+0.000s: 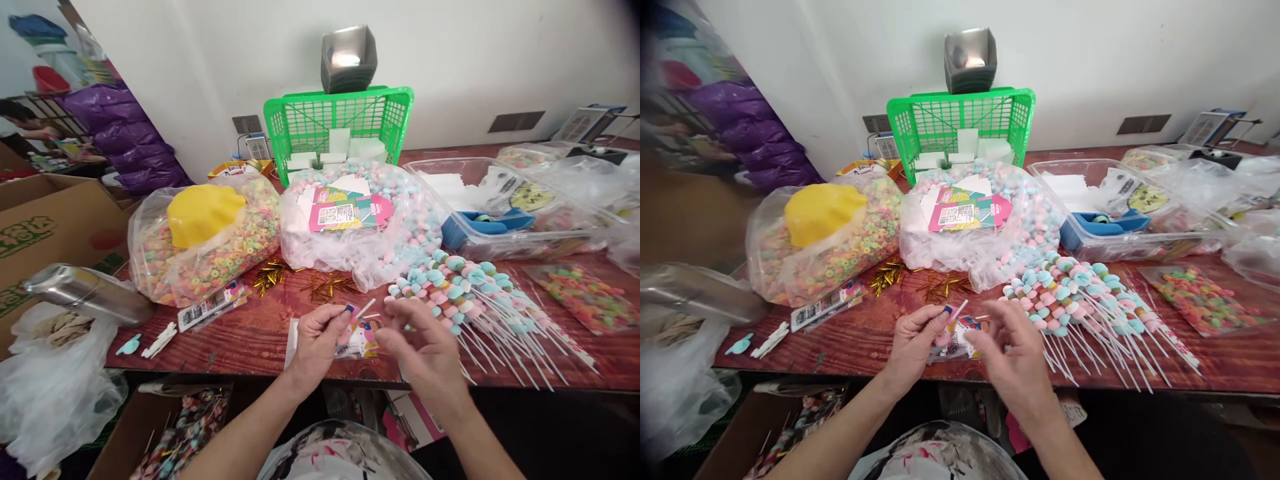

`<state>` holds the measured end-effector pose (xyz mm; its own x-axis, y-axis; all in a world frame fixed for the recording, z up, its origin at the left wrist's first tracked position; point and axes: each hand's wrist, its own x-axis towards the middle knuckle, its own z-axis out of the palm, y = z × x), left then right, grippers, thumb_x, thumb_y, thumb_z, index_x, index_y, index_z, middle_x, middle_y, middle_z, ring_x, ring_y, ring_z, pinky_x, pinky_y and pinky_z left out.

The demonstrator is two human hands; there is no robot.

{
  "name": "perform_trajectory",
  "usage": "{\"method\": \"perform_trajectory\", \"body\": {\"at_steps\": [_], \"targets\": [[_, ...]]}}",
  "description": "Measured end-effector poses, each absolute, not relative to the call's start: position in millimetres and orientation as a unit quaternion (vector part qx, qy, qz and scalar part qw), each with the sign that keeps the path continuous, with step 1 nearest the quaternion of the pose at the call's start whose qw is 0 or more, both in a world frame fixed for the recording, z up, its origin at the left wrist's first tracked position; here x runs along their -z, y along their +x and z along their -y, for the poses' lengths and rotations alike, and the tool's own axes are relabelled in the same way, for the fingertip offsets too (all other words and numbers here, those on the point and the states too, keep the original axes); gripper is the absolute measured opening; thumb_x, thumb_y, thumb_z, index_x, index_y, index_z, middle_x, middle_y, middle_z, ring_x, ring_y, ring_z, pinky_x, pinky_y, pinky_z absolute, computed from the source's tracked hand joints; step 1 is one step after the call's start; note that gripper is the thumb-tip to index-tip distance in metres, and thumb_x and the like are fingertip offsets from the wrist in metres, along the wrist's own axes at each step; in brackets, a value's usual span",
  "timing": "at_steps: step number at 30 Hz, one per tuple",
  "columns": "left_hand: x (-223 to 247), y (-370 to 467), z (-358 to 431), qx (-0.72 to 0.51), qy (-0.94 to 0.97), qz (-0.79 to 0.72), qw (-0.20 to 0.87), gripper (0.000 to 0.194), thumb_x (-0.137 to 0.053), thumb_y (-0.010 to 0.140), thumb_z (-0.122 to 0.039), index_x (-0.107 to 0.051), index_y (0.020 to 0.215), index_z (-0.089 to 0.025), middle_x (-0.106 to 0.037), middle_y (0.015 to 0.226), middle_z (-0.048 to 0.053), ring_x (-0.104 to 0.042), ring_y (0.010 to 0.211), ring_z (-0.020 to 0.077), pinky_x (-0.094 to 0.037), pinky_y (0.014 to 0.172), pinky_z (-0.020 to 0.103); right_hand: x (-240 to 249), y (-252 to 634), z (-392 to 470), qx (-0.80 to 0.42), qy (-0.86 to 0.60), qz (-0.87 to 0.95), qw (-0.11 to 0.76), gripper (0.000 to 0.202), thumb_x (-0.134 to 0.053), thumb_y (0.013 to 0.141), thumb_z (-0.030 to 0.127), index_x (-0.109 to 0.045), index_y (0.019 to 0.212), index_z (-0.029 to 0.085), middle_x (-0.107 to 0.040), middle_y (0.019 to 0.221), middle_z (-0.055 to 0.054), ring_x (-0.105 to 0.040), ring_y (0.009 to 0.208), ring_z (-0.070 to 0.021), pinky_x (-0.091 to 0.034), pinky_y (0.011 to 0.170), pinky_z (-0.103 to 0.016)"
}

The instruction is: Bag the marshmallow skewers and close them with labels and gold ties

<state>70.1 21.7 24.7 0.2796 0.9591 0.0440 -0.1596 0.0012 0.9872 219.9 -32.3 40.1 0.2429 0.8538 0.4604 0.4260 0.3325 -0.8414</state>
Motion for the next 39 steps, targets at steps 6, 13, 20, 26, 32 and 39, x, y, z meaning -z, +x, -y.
{"method": "perform_trajectory", "body": {"at_steps": [6, 13, 20, 26, 32, 39], "targets": [[-29.9, 72.1, -5.7, -0.438, 0.564, -0.338, 0.613, 0.033, -0.055, 0.091, -0.039, -0.065, 0.071, -0.015, -0.052, 0.073, -0.001, -0.050, 0.062, 0.0087, -0.042, 0.061, 0.021, -25.1, 197.3, 28.4, -0.185, -0.489, 0.593, 0.613, 0.013, -0.055, 0.089, 0.015, -0.065, 0.083, 0.021, -0.060, 0.080, -0.002, -0.057, 0.075, -0.0154, -0.047, 0.066, -0.028], [-22.8, 60.3, -5.1, -0.320, 0.453, -0.299, 0.777, 0.039, -0.059, 0.085, -0.050, -0.057, 0.071, -0.014, -0.053, 0.061, -0.001, -0.050, 0.049, 0.0095, -0.039, 0.049, 0.021, -8.2, 190.8, 22.4, -0.189, -0.478, 0.547, 0.661, 0.010, -0.062, 0.085, 0.017, -0.069, 0.087, 0.024, -0.060, 0.088, -0.005, -0.058, 0.084, -0.0177, -0.049, 0.068, -0.030], [-23.8, 60.6, -2.4, -0.275, 0.404, -0.265, 0.831, 0.040, -0.069, 0.077, -0.051, -0.058, 0.072, -0.013, -0.051, 0.066, -0.001, -0.047, 0.054, 0.0086, -0.043, 0.055, 0.023, 0.5, 193.6, 24.0, -0.361, -0.445, 0.486, 0.660, 0.003, -0.064, 0.084, 0.022, -0.067, 0.084, 0.021, -0.068, 0.100, -0.009, -0.064, 0.095, -0.0227, -0.051, 0.086, -0.042], [-17.2, 63.1, -3.7, -0.278, 0.489, -0.260, 0.785, 0.044, -0.060, 0.083, -0.056, -0.053, 0.072, -0.014, -0.044, 0.063, -0.002, -0.038, 0.055, 0.0068, -0.029, 0.054, 0.021, -4.1, 190.0, 22.4, -0.317, -0.431, 0.471, 0.701, 0.011, -0.064, 0.080, 0.022, -0.057, 0.072, 0.020, -0.062, 0.078, -0.003, -0.061, 0.070, -0.0164, -0.052, 0.062, -0.030], [-22.2, 61.1, -4.5, -0.261, 0.478, -0.315, 0.777, 0.043, -0.060, 0.081, -0.055, -0.049, 0.068, -0.016, -0.041, 0.060, -0.005, -0.035, 0.047, 0.0051, -0.025, 0.046, 0.020, -15.3, 207.0, 27.5, -0.221, -0.457, 0.507, 0.696, 0.007, -0.061, 0.083, 0.015, -0.060, 0.081, 0.022, -0.063, 0.078, -0.003, -0.060, 0.073, -0.0181, -0.051, 0.067, -0.035], [-23.3, 46.5, -5.7, -0.140, 0.411, -0.241, 0.868, 0.047, -0.069, 0.068, -0.054, -0.045, 0.055, -0.016, -0.054, 0.058, 0.000, -0.054, 0.043, 0.0110, -0.031, 0.042, 0.021, -48.6, 250.5, 35.6, 0.126, -0.325, 0.908, 0.233, 0.040, -0.043, 0.093, 0.008, -0.058, 0.126, 0.024, -0.065, 0.125, -0.004, -0.046, 0.127, -0.0249, -0.023, 0.108, -0.050]]}}
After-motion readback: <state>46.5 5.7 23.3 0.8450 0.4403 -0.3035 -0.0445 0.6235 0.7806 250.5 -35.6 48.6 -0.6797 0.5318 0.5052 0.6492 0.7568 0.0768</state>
